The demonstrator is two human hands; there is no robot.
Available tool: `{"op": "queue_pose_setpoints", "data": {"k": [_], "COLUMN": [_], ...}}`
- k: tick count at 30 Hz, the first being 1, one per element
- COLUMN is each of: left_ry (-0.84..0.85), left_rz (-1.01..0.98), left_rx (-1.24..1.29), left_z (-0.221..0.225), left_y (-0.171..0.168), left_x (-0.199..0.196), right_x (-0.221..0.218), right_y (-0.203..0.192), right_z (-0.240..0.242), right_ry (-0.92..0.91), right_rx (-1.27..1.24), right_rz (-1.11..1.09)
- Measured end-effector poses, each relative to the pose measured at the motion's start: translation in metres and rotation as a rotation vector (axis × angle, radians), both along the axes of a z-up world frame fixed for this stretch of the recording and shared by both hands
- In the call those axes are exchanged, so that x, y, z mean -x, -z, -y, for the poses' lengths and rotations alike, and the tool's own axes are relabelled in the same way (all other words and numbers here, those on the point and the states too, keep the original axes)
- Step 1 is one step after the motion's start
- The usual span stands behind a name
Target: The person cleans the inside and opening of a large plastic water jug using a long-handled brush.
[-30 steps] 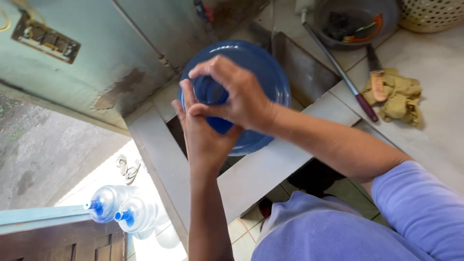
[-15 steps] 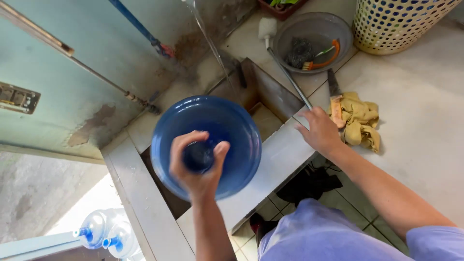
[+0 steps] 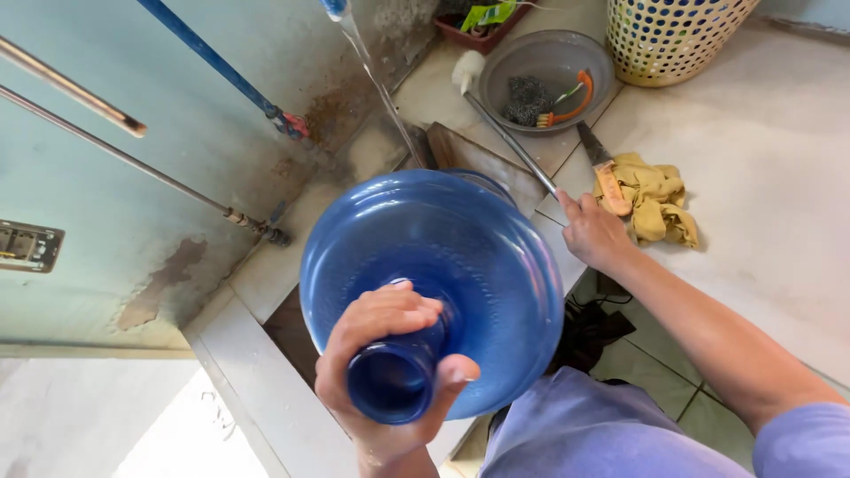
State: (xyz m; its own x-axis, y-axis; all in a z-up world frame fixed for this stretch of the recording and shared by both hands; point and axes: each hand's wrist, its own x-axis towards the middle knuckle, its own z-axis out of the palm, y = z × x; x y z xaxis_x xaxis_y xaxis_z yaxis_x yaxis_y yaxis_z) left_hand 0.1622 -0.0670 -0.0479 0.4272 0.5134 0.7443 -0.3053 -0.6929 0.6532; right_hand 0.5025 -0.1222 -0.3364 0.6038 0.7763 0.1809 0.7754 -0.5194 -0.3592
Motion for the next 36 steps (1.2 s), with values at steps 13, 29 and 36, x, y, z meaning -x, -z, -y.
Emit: {"op": "queue_pose_setpoints", "data": {"k": [13,29,36], "left_ry": [0.151,0.368,0.405], "left_rz": [0.078,0.017,-0.033], "left_rx": [0.03,-0.164,-0.212], "left_z": [-0.038,0.003,0.04], "left_y": [0.037,0.037,0.048], "left_x": [0.076,0.073,0.071], "right_x": [0.055,0.083,0.058], "right_y": [-0.083,-0.099,-0.078], "right_z": [0.042,0.054,0.059], "right_ry": [0.358,0.53,0.483], "right_rx": [-0.42,-0.128,-0.08], "right_rz": [-0.54,-0.352,-0.323]}}
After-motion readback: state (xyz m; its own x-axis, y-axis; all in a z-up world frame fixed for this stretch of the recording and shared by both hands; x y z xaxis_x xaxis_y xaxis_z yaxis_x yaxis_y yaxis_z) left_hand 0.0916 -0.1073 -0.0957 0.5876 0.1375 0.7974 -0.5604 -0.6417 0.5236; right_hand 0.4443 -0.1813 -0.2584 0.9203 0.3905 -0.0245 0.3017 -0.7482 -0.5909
